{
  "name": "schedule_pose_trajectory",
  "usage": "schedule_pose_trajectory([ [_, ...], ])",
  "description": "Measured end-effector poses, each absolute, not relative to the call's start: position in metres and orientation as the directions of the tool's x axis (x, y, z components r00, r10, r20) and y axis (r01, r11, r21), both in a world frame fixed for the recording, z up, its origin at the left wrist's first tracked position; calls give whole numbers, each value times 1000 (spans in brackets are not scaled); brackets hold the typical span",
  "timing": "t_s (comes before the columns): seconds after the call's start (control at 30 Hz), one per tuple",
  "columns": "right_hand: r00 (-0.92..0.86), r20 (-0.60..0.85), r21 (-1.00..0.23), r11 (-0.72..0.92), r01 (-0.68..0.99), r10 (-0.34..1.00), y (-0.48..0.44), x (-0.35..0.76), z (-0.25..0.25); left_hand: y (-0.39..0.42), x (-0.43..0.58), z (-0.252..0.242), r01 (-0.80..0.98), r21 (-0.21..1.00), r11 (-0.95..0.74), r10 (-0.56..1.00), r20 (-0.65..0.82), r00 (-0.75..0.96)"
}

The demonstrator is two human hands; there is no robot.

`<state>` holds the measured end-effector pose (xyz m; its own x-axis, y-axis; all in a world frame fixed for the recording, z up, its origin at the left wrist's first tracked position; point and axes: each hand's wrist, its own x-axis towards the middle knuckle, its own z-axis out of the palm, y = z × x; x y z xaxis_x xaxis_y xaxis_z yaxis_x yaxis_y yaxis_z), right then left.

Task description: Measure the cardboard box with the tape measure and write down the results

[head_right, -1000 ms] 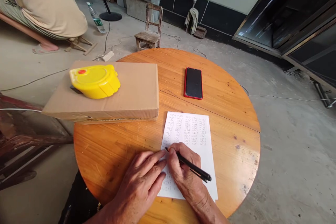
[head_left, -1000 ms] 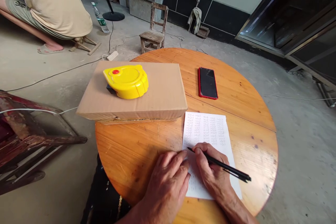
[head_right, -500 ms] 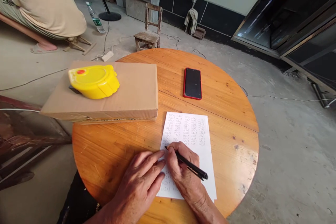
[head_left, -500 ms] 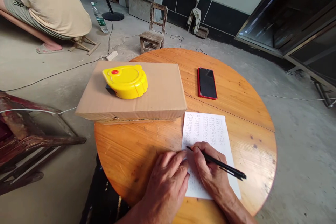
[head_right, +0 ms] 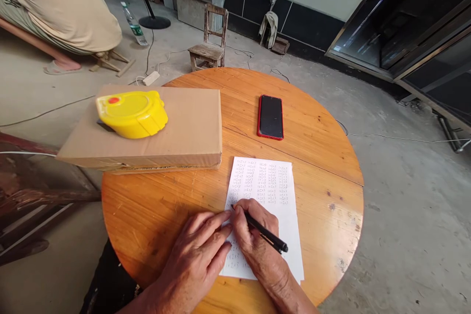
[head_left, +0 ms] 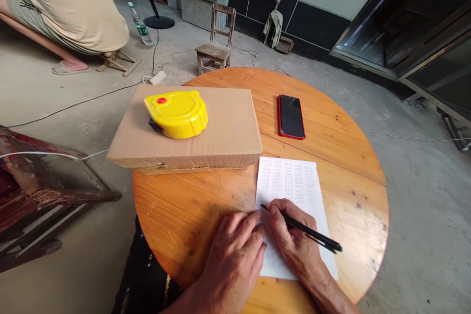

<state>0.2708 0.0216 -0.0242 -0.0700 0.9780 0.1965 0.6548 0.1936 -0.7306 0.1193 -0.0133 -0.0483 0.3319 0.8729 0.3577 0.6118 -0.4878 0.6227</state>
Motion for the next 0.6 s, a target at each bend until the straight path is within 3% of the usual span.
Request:
schedule_pose_trajectory([
  [0.6, -81, 222, -742, 222, 633, 972, 20, 274, -27, -13, 120, -49, 619, 609, -495, 868, 382, 318],
])
